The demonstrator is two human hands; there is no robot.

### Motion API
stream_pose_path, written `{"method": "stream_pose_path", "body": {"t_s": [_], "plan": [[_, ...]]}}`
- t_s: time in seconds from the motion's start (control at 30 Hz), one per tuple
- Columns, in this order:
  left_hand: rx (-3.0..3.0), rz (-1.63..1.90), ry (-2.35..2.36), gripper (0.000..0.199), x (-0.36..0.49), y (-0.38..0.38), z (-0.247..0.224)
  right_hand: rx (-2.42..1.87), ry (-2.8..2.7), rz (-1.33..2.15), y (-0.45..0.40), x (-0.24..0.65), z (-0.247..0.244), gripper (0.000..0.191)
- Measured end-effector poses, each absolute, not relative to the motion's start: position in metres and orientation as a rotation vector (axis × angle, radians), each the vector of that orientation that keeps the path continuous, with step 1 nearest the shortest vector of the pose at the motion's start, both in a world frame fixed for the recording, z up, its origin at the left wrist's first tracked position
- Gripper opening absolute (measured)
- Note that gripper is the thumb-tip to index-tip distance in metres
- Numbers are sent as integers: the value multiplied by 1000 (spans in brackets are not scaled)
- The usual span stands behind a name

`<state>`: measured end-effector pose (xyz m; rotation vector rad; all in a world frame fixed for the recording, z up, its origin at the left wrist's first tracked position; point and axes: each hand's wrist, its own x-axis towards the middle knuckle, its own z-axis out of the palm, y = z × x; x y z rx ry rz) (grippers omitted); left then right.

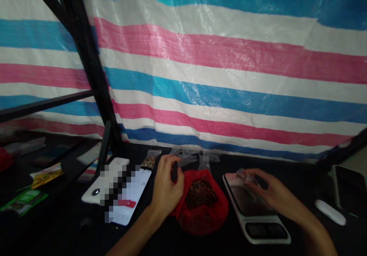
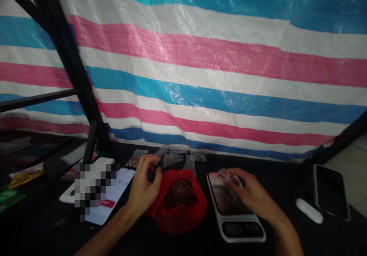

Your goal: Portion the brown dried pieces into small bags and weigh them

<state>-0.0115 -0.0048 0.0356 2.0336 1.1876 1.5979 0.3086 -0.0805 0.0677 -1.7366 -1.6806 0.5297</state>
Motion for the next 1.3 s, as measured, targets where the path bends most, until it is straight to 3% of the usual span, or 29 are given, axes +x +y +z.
{"method": "stream_pose_path", "body": {"t_s": [0.17, 0.37, 0.67, 1.07, 1.3], "plan": [[2189, 1310, 763, 10, -12, -16, 44, -1427, -1508, 553, -67, 232, 74, 33], [1963, 1263, 726, 25, -5, -21, 36, -1311, -1627, 600, -52, 152, 67, 15], [1679, 1418, 791, 24, -2, -14, 37, -1322, -1647, 609, -55, 161, 62, 19], [1604, 1262, 907, 41, 0, -19, 23, -1357, -1526, 515, -55, 159, 67, 39], [1600, 1271, 909, 36, 3, -16, 14, -1336, -1549, 560, -56, 153, 56, 30]]}}
